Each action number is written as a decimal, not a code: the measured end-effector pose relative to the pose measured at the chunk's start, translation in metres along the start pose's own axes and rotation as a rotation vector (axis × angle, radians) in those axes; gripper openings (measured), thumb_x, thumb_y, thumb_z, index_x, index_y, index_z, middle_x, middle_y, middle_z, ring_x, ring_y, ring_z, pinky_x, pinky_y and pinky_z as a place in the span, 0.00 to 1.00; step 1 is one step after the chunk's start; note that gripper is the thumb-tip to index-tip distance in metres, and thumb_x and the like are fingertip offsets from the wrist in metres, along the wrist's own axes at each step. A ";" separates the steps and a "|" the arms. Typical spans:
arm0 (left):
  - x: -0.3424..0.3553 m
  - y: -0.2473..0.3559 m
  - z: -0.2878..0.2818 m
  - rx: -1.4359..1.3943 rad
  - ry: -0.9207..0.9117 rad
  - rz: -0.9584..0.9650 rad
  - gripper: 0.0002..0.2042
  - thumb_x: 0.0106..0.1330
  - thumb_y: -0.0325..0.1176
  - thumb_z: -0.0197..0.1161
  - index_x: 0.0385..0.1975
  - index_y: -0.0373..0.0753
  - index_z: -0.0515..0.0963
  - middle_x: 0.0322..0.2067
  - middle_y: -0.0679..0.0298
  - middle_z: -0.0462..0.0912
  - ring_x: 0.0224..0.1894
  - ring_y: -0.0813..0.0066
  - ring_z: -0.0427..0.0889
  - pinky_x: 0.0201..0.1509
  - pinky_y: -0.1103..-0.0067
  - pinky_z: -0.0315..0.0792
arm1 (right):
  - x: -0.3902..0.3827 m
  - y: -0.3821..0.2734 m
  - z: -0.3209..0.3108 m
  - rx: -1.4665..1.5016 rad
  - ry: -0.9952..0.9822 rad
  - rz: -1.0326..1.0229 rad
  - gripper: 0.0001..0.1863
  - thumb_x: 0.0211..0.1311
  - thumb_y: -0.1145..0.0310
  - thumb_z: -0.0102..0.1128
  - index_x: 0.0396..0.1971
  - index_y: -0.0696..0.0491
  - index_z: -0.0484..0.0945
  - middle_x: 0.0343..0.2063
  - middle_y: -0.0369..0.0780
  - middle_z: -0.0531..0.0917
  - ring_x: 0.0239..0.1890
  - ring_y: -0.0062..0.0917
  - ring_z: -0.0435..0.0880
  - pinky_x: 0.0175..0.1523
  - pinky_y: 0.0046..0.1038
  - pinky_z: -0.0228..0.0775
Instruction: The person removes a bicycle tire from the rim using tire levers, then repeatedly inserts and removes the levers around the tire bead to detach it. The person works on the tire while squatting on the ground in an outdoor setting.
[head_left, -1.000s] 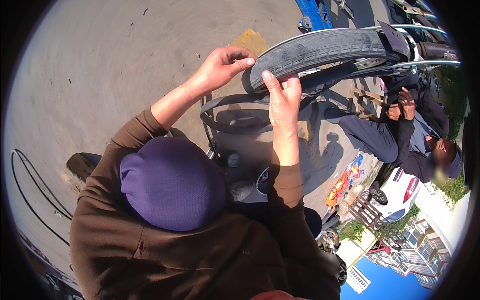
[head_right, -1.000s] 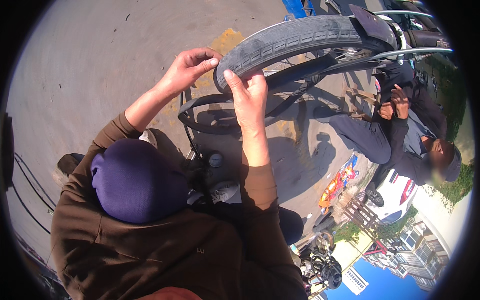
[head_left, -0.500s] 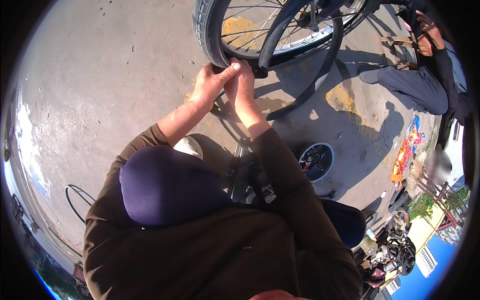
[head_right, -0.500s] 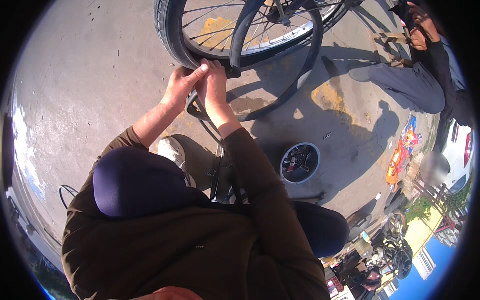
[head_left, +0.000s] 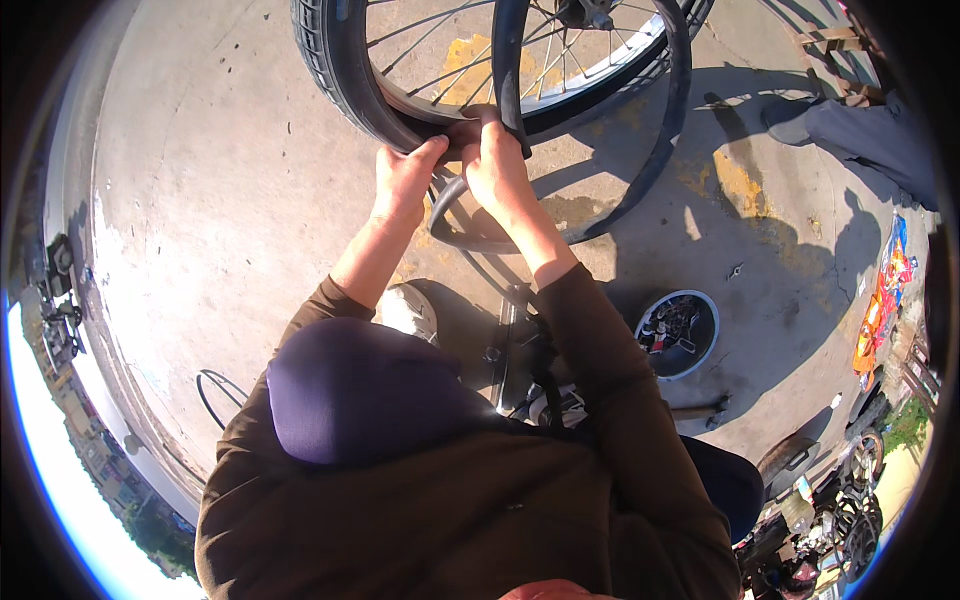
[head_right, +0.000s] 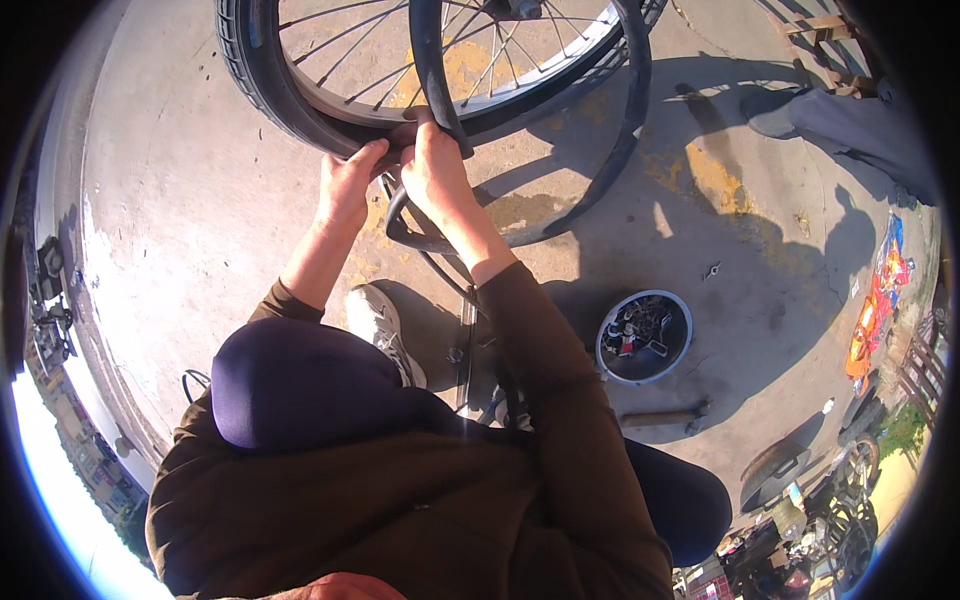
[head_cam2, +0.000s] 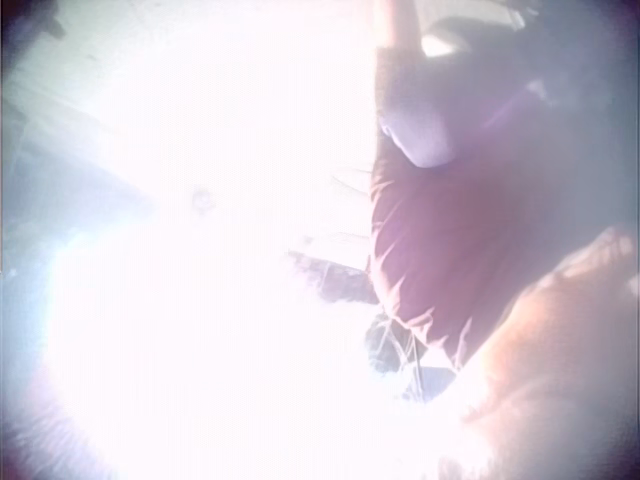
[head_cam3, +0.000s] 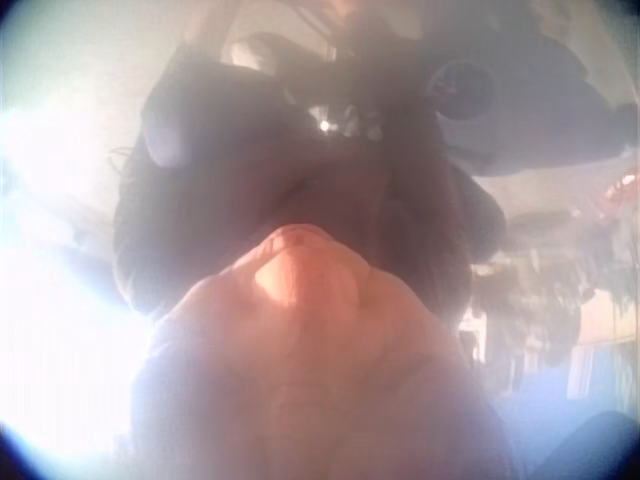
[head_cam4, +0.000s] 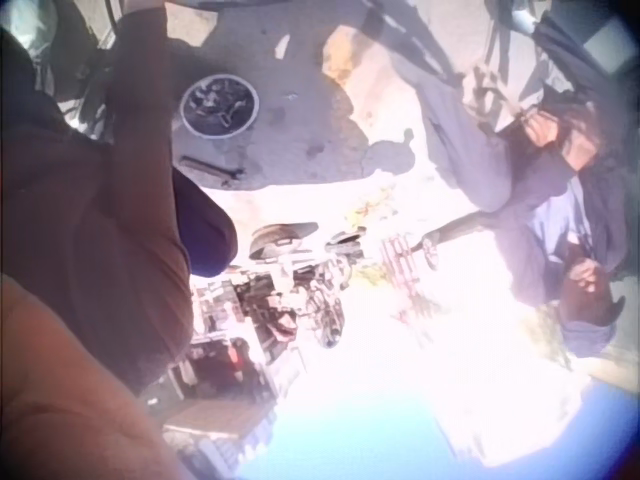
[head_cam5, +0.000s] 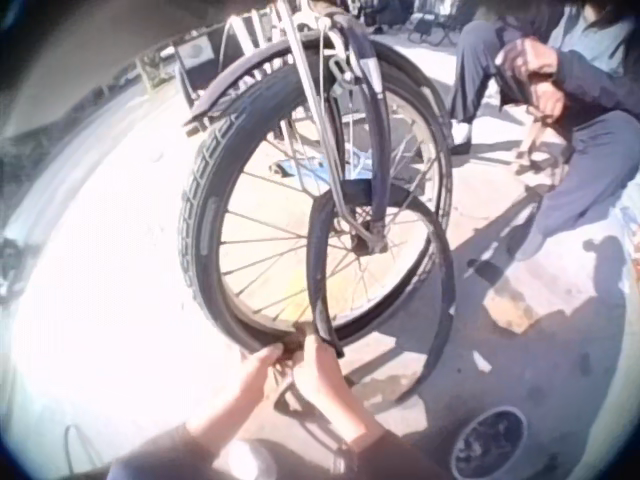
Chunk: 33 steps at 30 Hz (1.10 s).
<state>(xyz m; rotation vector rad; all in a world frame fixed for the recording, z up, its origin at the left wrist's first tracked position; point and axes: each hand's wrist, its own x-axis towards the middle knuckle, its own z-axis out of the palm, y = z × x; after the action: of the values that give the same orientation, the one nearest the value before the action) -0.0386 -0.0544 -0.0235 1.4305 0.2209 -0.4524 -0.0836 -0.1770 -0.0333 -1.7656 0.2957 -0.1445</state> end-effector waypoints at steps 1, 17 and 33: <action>-0.001 0.002 0.000 0.012 -0.011 -0.016 0.09 0.60 0.22 0.63 0.39 0.27 0.80 0.35 0.58 0.84 0.35 0.73 0.83 0.40 0.77 0.78 | 0.001 -0.001 -0.005 0.032 -0.021 0.094 0.19 0.59 0.84 0.44 0.52 0.62 0.69 0.40 0.50 0.85 0.44 0.37 0.86 0.48 0.34 0.78; -0.003 0.000 -0.007 -0.193 -0.117 -0.131 0.18 0.60 0.18 0.58 0.51 0.34 0.72 0.47 0.56 0.79 0.51 0.62 0.81 0.58 0.64 0.76 | -0.012 0.017 -0.032 -0.225 0.085 -0.186 0.19 0.54 0.87 0.49 0.44 0.57 0.80 0.42 0.46 0.82 0.46 0.40 0.82 0.52 0.35 0.73; 0.002 -0.004 -0.008 -0.228 -0.142 -0.135 0.16 0.59 0.17 0.60 0.47 0.34 0.72 0.42 0.59 0.80 0.44 0.68 0.82 0.45 0.72 0.80 | -0.020 0.024 -0.030 -0.222 0.011 -0.369 0.26 0.48 0.90 0.51 0.47 0.53 0.83 0.42 0.42 0.81 0.46 0.38 0.80 0.53 0.34 0.74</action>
<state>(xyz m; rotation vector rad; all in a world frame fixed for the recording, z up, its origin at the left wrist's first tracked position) -0.0376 -0.0467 -0.0289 1.1596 0.2469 -0.6171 -0.1135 -0.2040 -0.0489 -2.0281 -0.0118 -0.3981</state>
